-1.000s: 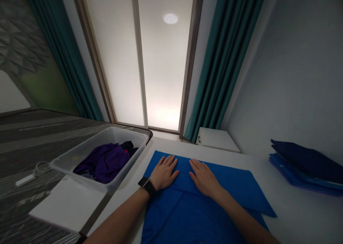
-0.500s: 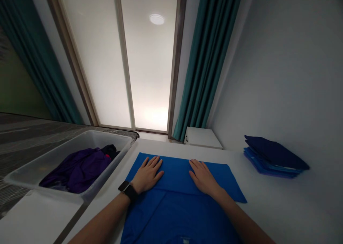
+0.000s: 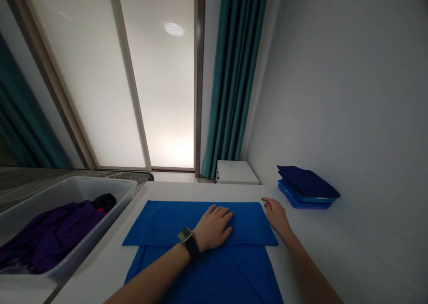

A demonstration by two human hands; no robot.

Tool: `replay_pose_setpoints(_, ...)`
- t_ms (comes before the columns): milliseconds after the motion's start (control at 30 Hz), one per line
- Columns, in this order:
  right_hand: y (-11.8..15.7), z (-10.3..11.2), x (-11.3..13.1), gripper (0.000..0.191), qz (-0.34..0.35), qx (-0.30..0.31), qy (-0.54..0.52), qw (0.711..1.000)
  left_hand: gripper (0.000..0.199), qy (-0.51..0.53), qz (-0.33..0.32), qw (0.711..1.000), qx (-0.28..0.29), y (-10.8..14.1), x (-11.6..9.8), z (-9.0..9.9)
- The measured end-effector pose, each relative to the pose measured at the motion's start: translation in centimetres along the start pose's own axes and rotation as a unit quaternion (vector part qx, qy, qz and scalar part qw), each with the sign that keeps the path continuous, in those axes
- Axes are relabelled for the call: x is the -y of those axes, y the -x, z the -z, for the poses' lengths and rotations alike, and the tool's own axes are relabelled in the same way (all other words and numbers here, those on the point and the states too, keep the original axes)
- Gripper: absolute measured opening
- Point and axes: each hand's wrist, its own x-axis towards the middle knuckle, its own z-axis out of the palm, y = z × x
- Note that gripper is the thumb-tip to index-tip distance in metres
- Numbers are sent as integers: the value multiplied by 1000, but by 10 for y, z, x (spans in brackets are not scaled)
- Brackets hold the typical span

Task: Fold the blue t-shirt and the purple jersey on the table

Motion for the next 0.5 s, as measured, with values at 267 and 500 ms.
replay_pose_setpoints(267, 3, -8, -5, 38, -40, 15, 26, 999, 49, -10, 5, 1000, 0, -72, -42, -38)
replay_pose_setpoints(500, 0, -11, 8, 30, -61, 26, 3, 998, 48, -9, 9, 1000, -11, -83, -46, -66)
